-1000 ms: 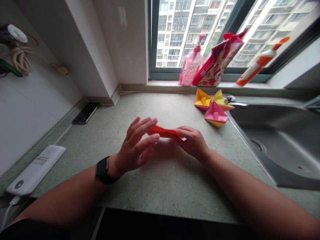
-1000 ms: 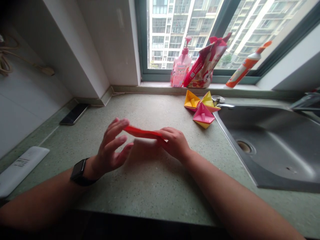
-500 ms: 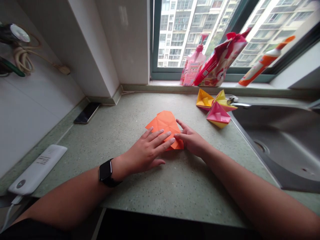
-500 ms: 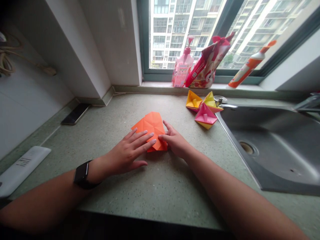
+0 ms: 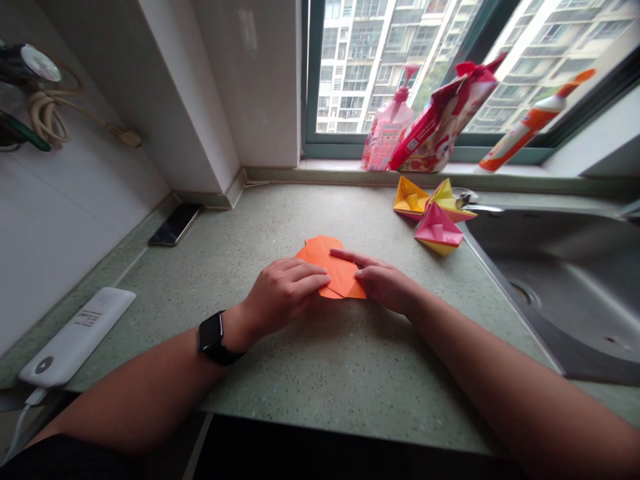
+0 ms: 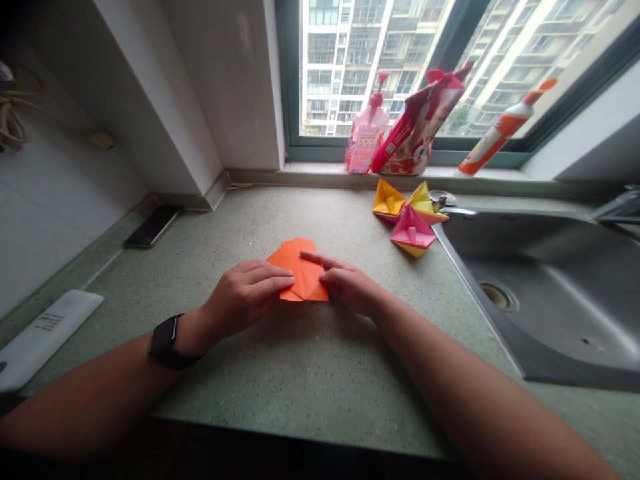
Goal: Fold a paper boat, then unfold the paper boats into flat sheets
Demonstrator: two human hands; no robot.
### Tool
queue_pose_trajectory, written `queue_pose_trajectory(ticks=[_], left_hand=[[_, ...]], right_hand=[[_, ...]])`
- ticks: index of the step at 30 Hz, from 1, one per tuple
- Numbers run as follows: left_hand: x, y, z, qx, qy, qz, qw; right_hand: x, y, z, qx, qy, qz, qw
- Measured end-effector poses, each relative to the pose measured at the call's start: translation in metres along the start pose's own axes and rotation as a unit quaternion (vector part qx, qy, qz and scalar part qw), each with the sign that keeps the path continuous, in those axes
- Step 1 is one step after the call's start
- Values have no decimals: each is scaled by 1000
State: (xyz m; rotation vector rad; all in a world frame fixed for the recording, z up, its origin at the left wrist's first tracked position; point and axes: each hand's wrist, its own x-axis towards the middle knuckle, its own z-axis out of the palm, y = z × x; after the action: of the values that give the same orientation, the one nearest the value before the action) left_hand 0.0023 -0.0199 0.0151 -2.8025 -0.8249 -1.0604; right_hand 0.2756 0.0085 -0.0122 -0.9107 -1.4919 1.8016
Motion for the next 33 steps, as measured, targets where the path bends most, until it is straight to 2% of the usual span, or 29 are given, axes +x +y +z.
queue_pose_trajectory(ticks=[3, 6, 8, 11, 13, 14, 18, 21, 25, 33], left_hand=[[-1, -2, 0, -47, 43, -2, 998], [0, -3, 0, -104, 86, -7, 991], [1, -3, 1, -129, 97, 1, 987], [1, -2, 3, -159, 92, 29, 983], [1, -4, 4, -175, 85, 35, 980], [1, -5, 5, -181, 83, 33, 979], [0, -10, 7, -201, 80, 17, 976], [0, -13, 7, -195, 74, 18, 978], [0, -14, 7, -153, 47, -1, 987], [-1, -16, 8, -116, 11, -80, 990]], right_hand=[[0, 3, 2, -50, 35, -24, 998], [0, 9, 1, -174, 144, -90, 970], [-1, 12, -1, -277, 219, -146, 924], [-2, 13, -7, -421, 307, -221, 825], [-2, 13, -10, -485, 319, -254, 774], [-2, 13, -10, -508, 308, -266, 759], [-1, 16, -8, -554, 215, -298, 747], [-1, 17, -6, -558, 183, -308, 749], [-2, 14, -8, -544, 204, -322, 747], [-3, 10, -8, -574, 247, -328, 708]])
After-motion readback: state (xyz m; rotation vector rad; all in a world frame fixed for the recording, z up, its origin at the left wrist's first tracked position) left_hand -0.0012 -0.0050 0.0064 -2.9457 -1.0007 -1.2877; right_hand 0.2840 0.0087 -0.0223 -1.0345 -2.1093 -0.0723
